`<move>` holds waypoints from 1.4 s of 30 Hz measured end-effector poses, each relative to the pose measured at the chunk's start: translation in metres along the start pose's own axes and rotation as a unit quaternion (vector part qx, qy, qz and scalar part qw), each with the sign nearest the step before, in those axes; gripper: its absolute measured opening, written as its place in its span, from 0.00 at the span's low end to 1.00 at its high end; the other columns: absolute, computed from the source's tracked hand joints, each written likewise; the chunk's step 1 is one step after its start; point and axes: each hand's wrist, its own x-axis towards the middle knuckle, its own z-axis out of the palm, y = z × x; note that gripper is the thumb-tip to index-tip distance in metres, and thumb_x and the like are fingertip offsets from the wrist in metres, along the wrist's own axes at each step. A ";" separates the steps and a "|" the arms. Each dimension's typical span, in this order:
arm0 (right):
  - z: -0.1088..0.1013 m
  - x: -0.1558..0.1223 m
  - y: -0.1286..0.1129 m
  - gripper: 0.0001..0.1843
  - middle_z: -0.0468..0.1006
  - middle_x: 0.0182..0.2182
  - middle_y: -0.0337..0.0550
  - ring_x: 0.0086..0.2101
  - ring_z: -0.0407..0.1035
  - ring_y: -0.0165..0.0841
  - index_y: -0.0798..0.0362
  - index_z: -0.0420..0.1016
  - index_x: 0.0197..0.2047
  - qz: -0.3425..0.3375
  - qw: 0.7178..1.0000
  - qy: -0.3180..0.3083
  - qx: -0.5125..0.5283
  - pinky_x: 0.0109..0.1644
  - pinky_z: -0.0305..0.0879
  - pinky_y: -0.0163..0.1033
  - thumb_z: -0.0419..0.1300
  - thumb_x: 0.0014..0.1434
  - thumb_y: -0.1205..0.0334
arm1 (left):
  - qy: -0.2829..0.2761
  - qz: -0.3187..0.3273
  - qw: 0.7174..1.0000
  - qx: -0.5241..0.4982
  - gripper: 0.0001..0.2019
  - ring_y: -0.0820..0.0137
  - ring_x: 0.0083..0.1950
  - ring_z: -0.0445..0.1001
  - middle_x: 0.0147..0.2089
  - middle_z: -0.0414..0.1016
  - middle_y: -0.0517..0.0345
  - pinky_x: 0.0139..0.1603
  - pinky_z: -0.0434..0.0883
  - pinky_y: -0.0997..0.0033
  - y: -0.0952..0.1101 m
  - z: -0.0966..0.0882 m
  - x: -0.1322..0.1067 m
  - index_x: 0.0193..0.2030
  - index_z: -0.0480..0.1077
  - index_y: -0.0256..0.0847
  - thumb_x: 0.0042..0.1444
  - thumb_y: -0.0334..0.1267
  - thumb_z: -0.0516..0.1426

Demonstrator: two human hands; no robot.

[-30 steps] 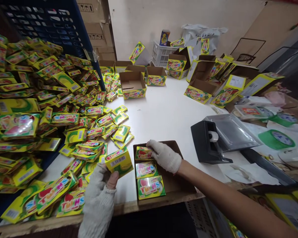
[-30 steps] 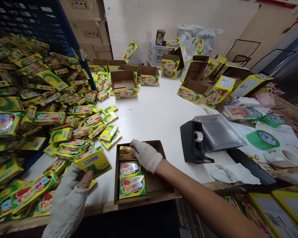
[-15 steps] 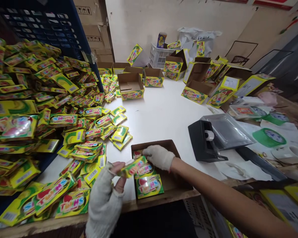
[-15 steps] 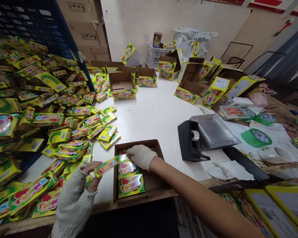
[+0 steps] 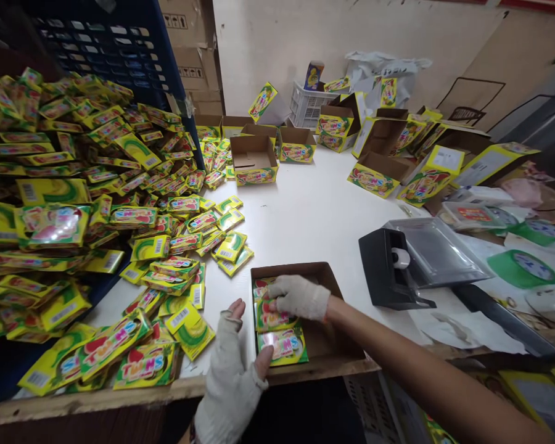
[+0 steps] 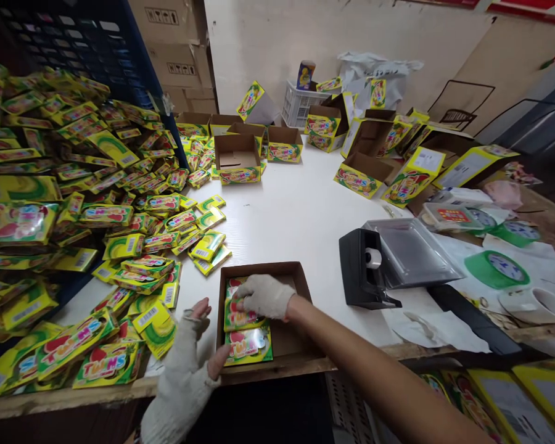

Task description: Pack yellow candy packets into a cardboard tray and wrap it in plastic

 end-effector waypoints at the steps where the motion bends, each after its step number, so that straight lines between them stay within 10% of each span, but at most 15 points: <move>1: 0.007 0.003 -0.003 0.14 0.77 0.46 0.48 0.46 0.71 0.42 0.53 0.81 0.45 0.001 0.999 0.008 -0.031 0.50 0.66 0.41 0.63 0.57 0.58 | -0.028 -0.030 0.999 -0.016 0.31 0.54 0.66 0.65 0.66 0.62 0.41 0.64 0.67 0.46 -0.004 0.004 -0.008 0.69 0.50 0.43 0.62 0.44 0.54; 6: 0.021 -0.022 -0.013 0.27 0.67 0.58 0.53 0.57 0.63 0.43 0.53 0.67 0.62 0.088 0.981 0.171 0.009 0.59 0.60 0.44 0.59 0.59 0.61 | -0.079 -0.121 0.986 -0.085 0.34 0.55 0.72 0.55 0.72 0.53 0.45 0.70 0.58 0.46 -0.016 0.012 -0.022 0.72 0.46 0.45 0.62 0.46 0.53; 15: 0.051 -0.064 -0.015 0.31 0.75 0.53 0.52 0.49 0.72 0.39 0.51 0.48 0.68 0.169 0.945 0.038 0.277 0.51 0.67 0.41 0.47 0.65 0.52 | -0.151 -0.162 0.969 -0.107 0.31 0.59 0.70 0.59 0.71 0.57 0.44 0.68 0.64 0.52 -0.018 0.019 -0.014 0.72 0.48 0.42 0.65 0.46 0.49; 20: 0.037 -0.062 -0.011 0.39 0.73 0.54 0.61 0.51 0.70 0.49 0.58 0.45 0.71 0.212 0.972 -0.037 0.098 0.55 0.62 0.49 0.53 0.61 0.56 | -0.186 0.025 0.981 0.040 0.21 0.61 0.67 0.65 0.62 0.70 0.44 0.66 0.66 0.53 -0.032 -0.035 0.018 0.62 0.65 0.40 0.63 0.33 0.49; 24: 0.033 -0.061 -0.013 0.37 0.72 0.56 0.60 0.52 0.70 0.50 0.54 0.46 0.71 0.213 0.975 -0.060 0.023 0.54 0.64 0.50 0.51 0.62 0.55 | -0.297 0.134 0.901 0.287 0.22 0.49 0.64 0.64 0.57 0.72 0.45 0.63 0.56 0.29 -0.047 -0.085 0.053 0.53 0.71 0.42 0.51 0.24 0.54; 28: 0.031 -0.062 -0.014 0.41 0.70 0.60 0.58 0.54 0.70 0.52 0.52 0.42 0.73 0.207 0.978 -0.023 0.009 0.56 0.64 0.54 0.52 0.60 0.56 | -0.349 0.158 0.845 0.372 0.19 0.55 0.54 0.70 0.49 0.74 0.47 0.60 0.63 0.38 -0.057 -0.096 0.071 0.48 0.72 0.41 0.50 0.23 0.53; 34: 0.026 -0.057 -0.027 0.31 0.63 0.65 0.50 0.64 0.58 0.44 0.53 0.63 0.65 0.000 0.974 0.216 0.068 0.69 0.53 0.50 0.50 0.60 0.55 | -0.226 0.010 0.973 0.051 0.30 0.56 0.60 0.70 0.59 0.70 0.44 0.60 0.69 0.53 -0.050 -0.079 0.068 0.65 0.62 0.41 0.54 0.37 0.59; 38: 0.026 -0.042 -0.053 0.31 0.74 0.56 0.51 0.53 0.70 0.43 0.52 0.63 0.64 -0.043 0.961 0.158 0.223 0.56 0.68 0.48 0.56 0.58 0.53 | -0.193 -0.055 0.953 -0.228 0.28 0.56 0.64 0.67 0.64 0.67 0.47 0.63 0.68 0.56 -0.023 -0.059 0.057 0.66 0.62 0.45 0.60 0.51 0.57; 42: 0.022 -0.033 -0.058 0.20 0.79 0.45 0.49 0.43 0.73 0.42 0.53 0.72 0.49 -0.047 0.944 0.155 0.287 0.48 0.71 0.46 0.57 0.57 0.52 | -0.133 0.042 0.979 -0.152 0.23 0.56 0.66 0.63 0.63 0.67 0.48 0.67 0.63 0.55 -0.017 -0.053 0.071 0.58 0.70 0.45 0.62 0.54 0.53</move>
